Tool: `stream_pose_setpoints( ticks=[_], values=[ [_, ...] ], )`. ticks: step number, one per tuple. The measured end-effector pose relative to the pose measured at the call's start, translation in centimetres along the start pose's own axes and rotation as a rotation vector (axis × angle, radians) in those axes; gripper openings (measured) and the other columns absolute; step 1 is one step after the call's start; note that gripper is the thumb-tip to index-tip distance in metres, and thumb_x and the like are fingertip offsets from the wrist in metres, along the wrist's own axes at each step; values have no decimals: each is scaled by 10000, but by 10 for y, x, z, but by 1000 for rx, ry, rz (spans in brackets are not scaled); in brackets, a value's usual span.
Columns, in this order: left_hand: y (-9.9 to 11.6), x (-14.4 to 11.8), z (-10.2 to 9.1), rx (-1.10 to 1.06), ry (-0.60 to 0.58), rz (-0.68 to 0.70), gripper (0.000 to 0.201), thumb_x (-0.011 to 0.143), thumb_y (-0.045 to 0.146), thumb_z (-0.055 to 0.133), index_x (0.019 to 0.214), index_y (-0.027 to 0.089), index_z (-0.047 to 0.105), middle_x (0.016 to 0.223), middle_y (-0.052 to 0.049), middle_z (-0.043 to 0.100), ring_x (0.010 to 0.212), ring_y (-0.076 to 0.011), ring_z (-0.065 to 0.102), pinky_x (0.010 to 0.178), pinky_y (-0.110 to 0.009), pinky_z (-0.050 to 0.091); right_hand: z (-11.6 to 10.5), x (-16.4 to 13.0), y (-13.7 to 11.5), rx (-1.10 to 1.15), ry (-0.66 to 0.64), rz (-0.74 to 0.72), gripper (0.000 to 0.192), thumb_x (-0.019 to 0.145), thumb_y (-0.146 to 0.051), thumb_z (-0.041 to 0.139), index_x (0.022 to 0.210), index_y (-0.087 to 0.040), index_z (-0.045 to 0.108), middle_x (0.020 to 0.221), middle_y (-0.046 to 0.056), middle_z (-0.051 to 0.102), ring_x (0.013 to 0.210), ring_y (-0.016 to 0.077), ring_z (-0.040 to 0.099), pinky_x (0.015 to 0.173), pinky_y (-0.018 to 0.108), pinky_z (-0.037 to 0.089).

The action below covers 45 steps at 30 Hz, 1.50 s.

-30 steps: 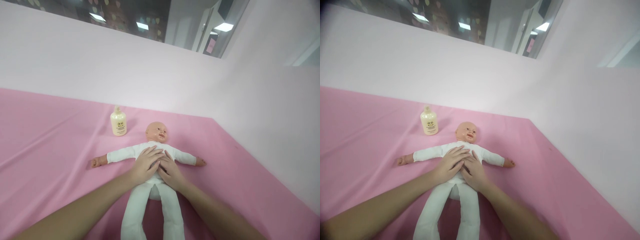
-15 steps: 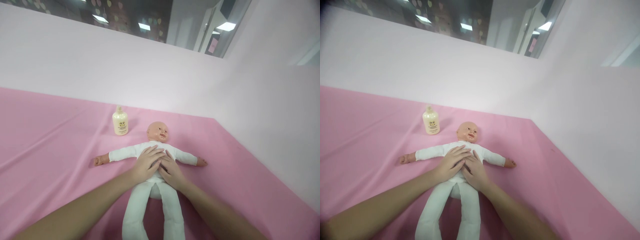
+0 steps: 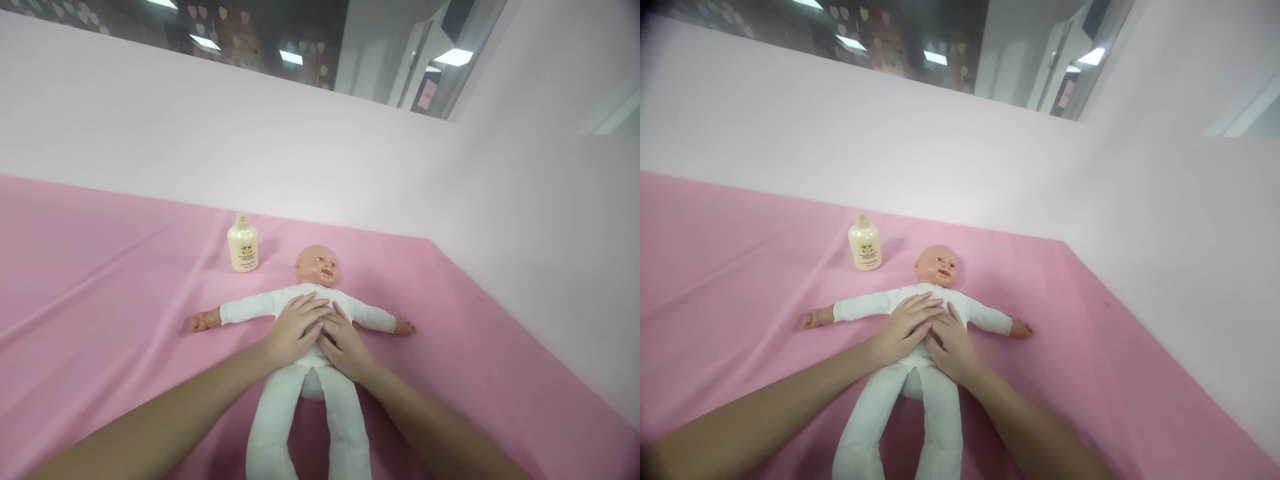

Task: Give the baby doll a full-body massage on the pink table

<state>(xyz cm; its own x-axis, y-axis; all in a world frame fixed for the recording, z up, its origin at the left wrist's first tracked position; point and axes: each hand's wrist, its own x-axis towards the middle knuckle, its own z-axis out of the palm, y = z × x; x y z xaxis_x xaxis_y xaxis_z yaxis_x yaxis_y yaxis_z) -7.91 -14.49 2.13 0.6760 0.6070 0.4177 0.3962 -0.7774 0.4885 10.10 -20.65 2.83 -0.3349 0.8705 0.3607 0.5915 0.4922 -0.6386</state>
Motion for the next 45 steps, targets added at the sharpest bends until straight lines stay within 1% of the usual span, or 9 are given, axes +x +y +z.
stream_pose_setpoints(
  ticks=[6, 12, 17, 24, 30, 45],
  values=[
    [1, 0, -1, -11, -4, 6, 444, 1076, 273, 413, 1456, 253, 641, 1573, -35, 598, 1549, -283, 440, 1293, -571, 346, 0, 0, 1, 2, -2, 1, 319, 1047, -204, 477, 1267, -273, 697, 1373, 65, 724, 1365, 219, 619, 1345, 653, 62],
    [0, 1, 0, -18, -5, 11, 447, 1080, 272, 405, 1461, 243, 638, 1575, -44, 596, 1558, -290, 425, 1291, -580, 345, 0, 0, 0, -4, 4, -9, 309, 1047, -203, 481, 1259, -270, 696, 1372, 70, 723, 1363, 228, 625, 1341, 665, 85],
    [1, 1, -2, -25, -5, 21, 442, 1077, 272, 418, 1458, 260, 642, 1567, -43, 604, 1550, -296, 439, 1284, -590, 356, 0, 0, 2, -14, -1, -10, 309, 1045, -198, 478, 1251, -273, 695, 1382, 65, 719, 1376, 235, 619, 1339, 676, 83],
    [0, 1, -1, -26, 0, 19, 440, 1075, 269, 419, 1453, 232, 641, 1566, -61, 604, 1548, -308, 441, 1280, -603, 355, 1, -1, 4, -11, 7, -21, 317, 1039, -186, 479, 1253, -275, 695, 1360, 62, 728, 1371, 238, 622, 1336, 687, 91],
    [0, 1, -1, -32, 5, 26, 441, 1073, 264, 427, 1459, 265, 640, 1568, -48, 602, 1550, -297, 439, 1280, -591, 360, 1, -1, 4, -13, 18, -29, 316, 1038, -184, 485, 1253, -278, 698, 1347, 57, 734, 1364, 236, 628, 1337, 684, 101],
    [0, 1, 0, -35, 14, 24, 447, 1076, 270, 412, 1458, 264, 645, 1563, -48, 607, 1548, -294, 443, 1283, -594, 359, 1, -1, 3, -27, 12, -18, 338, 1025, -160, 487, 1262, -286, 693, 1351, 48, 734, 1369, 233, 627, 1337, 678, 120]
  ],
)
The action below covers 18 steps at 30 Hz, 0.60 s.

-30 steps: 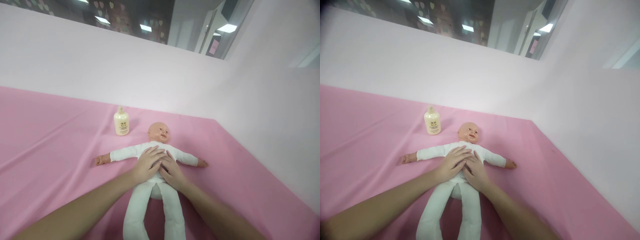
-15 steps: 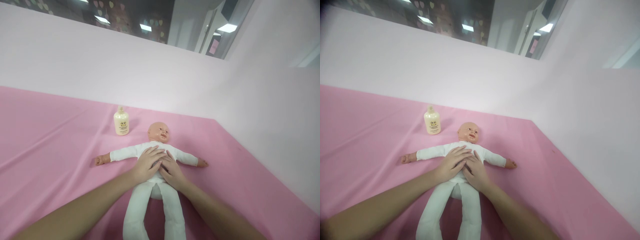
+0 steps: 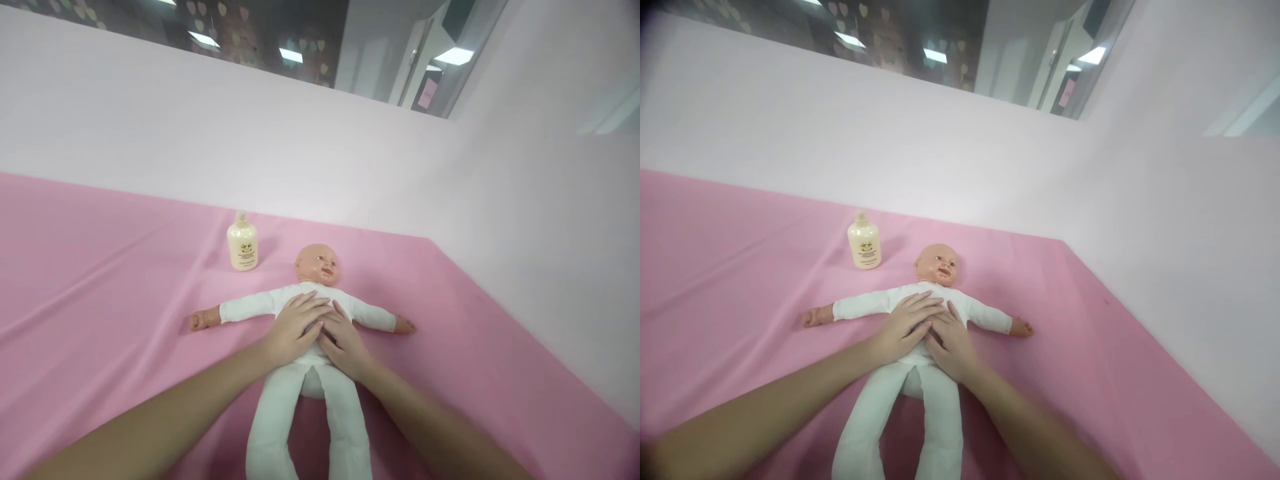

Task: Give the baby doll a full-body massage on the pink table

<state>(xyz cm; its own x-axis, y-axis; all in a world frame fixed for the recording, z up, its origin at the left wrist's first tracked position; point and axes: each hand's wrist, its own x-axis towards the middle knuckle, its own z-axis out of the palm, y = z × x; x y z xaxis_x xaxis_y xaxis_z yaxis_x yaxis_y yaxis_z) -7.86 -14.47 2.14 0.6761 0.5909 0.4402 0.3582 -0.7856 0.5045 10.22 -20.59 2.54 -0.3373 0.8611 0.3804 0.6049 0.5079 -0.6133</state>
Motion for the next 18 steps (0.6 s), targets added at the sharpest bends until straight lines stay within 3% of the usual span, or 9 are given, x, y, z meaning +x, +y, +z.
stream_pose_setpoints(
  ticks=[18],
  values=[
    [0, 0, -1, 11, -19, -14, 449, 1074, 269, 416, 1465, 258, 636, 1571, -53, 599, 1553, -303, 431, 1287, -605, 337, -1, 0, 0, 5, -7, -1, 327, 1034, -183, 487, 1272, -277, 690, 1362, 64, 727, 1376, 233, 618, 1338, 681, 101]
  ],
)
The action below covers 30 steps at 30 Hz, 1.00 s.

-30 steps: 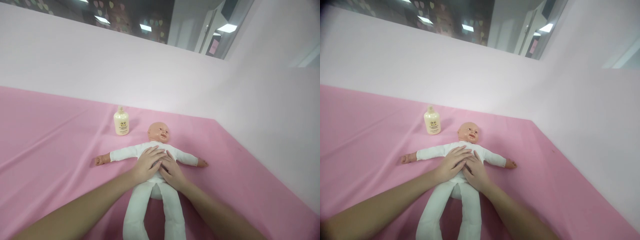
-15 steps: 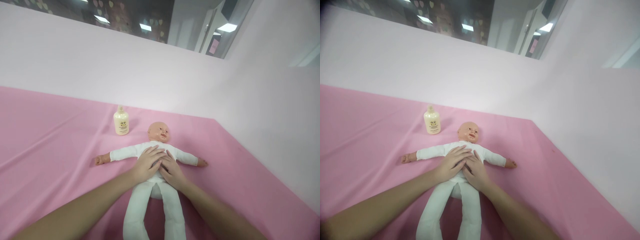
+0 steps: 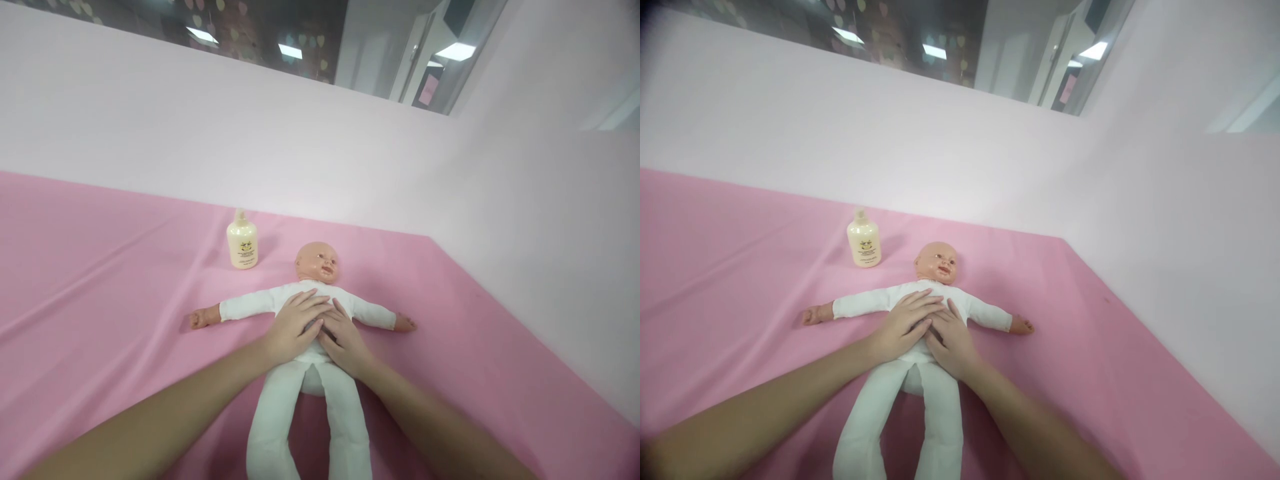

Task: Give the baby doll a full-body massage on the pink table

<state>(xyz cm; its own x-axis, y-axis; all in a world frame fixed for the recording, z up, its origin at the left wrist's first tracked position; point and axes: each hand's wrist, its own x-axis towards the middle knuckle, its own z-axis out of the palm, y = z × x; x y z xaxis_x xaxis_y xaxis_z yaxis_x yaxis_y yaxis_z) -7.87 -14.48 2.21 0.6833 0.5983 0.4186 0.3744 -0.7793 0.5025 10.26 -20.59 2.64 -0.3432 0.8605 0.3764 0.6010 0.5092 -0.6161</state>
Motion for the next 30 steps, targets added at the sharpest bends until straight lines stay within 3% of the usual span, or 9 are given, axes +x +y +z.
stream_pose_setpoints(
  ticks=[30],
  values=[
    [-2, 0, 1, -12, 6, -8, 439, 1076, 278, 432, 1463, 275, 639, 1574, -37, 597, 1558, -307, 424, 1288, -598, 338, 1, 0, 0, -3, 14, 11, 300, 1039, -202, 483, 1241, -268, 695, 1322, 61, 747, 1351, 235, 632, 1338, 674, 120]
  ],
)
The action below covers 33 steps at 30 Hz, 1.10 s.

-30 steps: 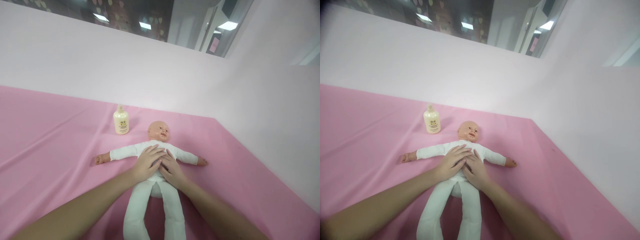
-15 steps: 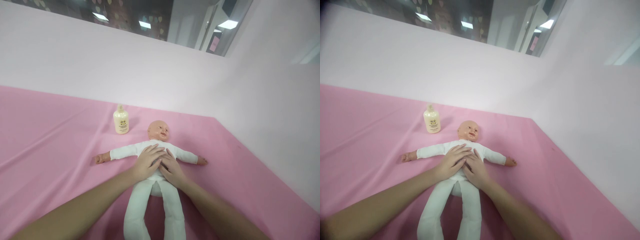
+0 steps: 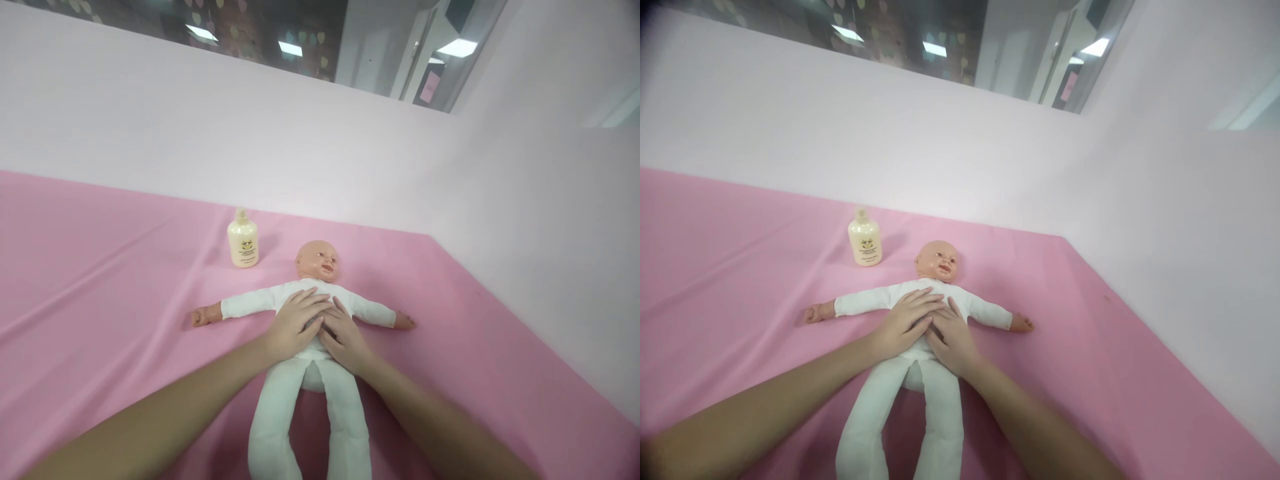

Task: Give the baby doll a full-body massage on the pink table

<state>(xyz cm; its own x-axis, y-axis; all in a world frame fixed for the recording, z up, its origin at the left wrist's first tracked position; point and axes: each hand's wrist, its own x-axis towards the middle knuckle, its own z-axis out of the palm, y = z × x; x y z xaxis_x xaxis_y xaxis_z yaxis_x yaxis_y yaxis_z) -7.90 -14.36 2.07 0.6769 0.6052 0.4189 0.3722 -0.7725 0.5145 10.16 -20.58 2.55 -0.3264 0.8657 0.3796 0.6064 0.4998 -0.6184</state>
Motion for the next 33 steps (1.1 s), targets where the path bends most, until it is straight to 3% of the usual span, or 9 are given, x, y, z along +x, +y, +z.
stream_pose_setpoints(
  ticks=[14, 21, 33],
  values=[
    [0, 0, 1, -6, 22, 10, 438, 1071, 274, 432, 1450, 279, 651, 1561, -43, 609, 1552, -303, 434, 1278, -605, 351, 1, 0, 2, -22, 0, -11, 279, 1038, -199, 483, 1195, -261, 705, 1221, 58, 775, 1293, 227, 666, 1338, 659, 152],
    [2, 1, -1, -7, -1, 7, 446, 1075, 273, 419, 1463, 265, 639, 1571, -40, 600, 1556, -293, 430, 1292, -591, 338, 0, 0, 2, -20, -11, -12, 312, 1044, -202, 478, 1265, -266, 688, 1343, 70, 738, 1363, 236, 631, 1338, 669, 133],
    [2, 0, -1, -6, -10, 5, 450, 1076, 269, 411, 1466, 255, 635, 1578, -44, 593, 1560, -296, 423, 1295, -596, 330, -2, 0, 0, -5, -25, -2, 321, 1035, -183, 480, 1267, -262, 687, 1346, 69, 739, 1386, 243, 613, 1336, 687, 101]
  ],
)
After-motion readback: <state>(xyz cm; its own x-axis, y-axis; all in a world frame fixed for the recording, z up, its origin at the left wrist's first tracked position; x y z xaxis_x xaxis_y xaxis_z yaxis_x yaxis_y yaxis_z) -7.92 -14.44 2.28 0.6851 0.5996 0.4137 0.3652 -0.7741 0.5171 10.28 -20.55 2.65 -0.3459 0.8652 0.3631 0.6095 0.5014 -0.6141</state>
